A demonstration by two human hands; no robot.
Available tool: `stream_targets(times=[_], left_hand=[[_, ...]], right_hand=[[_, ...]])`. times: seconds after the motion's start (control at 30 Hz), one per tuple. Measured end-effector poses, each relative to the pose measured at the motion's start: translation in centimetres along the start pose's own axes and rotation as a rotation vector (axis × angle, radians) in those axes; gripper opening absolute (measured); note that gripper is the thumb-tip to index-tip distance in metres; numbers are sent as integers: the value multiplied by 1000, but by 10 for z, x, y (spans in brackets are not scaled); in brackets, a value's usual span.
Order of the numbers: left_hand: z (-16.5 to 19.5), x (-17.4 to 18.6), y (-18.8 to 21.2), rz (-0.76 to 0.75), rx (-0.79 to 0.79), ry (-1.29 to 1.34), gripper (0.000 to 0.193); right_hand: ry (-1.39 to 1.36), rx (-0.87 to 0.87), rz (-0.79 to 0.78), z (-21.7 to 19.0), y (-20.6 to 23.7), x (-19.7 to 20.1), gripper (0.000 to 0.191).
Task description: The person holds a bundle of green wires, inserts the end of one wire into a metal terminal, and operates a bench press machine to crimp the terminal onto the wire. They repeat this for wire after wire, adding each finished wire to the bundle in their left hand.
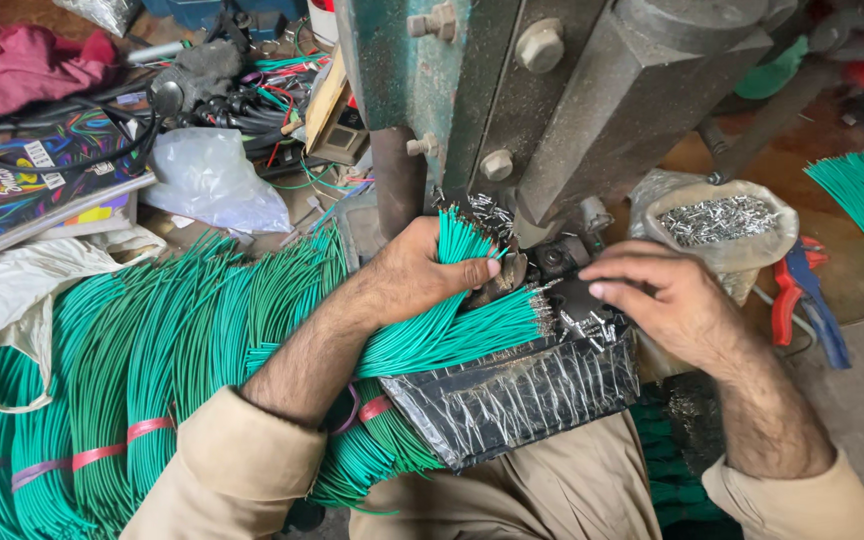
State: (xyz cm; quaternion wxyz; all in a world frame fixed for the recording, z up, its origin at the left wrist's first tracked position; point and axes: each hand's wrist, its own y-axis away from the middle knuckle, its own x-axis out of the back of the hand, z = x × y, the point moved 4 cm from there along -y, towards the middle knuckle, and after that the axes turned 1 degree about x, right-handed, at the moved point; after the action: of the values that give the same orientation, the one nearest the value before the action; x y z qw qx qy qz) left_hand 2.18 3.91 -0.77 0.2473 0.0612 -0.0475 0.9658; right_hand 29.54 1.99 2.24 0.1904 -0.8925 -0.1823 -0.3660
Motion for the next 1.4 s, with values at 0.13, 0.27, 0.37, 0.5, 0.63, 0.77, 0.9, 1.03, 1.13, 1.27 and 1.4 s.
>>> stream_targets(times=[0.13,0.27,0.37,0.5,0.63,0.77,0.9,1.03,1.13,1.27,1.4], left_hand=[[1,-1,0,4,-3,-2,24],[4,0,1,18,-10,-5,26],[3,2,3,27,17,12,25],[0,3,2,28,59,41,24],[3,3,2,16,-8,52,24],[1,3,3,41,25,18,20],[-1,4,1,55,33,-8,17],[-1,5,2,52,27,-27,17],[1,4,2,41,13,-14,19],[2,2,1,60,21,-70,24],[2,3,1,85,23,-86,27]], right_hand=[[45,-106,-111,10,9,-2,22],[42,-172,64,28,11,-21,19],[-33,-301,122,44,17,-25,19],[-365,-92,260,44,13,-22,15],[-456,-102,265,36,1,-26,12],[-632,72,236,13,-19,-43,13],[-496,101,228,0,-28,-61,15],[-651,41,192,6,-34,-65,13],[-529,-4,196,10,-35,-67,13],[-478,-70,193,13,-35,-67,12],[-469,-71,204,11,-35,-66,12]])
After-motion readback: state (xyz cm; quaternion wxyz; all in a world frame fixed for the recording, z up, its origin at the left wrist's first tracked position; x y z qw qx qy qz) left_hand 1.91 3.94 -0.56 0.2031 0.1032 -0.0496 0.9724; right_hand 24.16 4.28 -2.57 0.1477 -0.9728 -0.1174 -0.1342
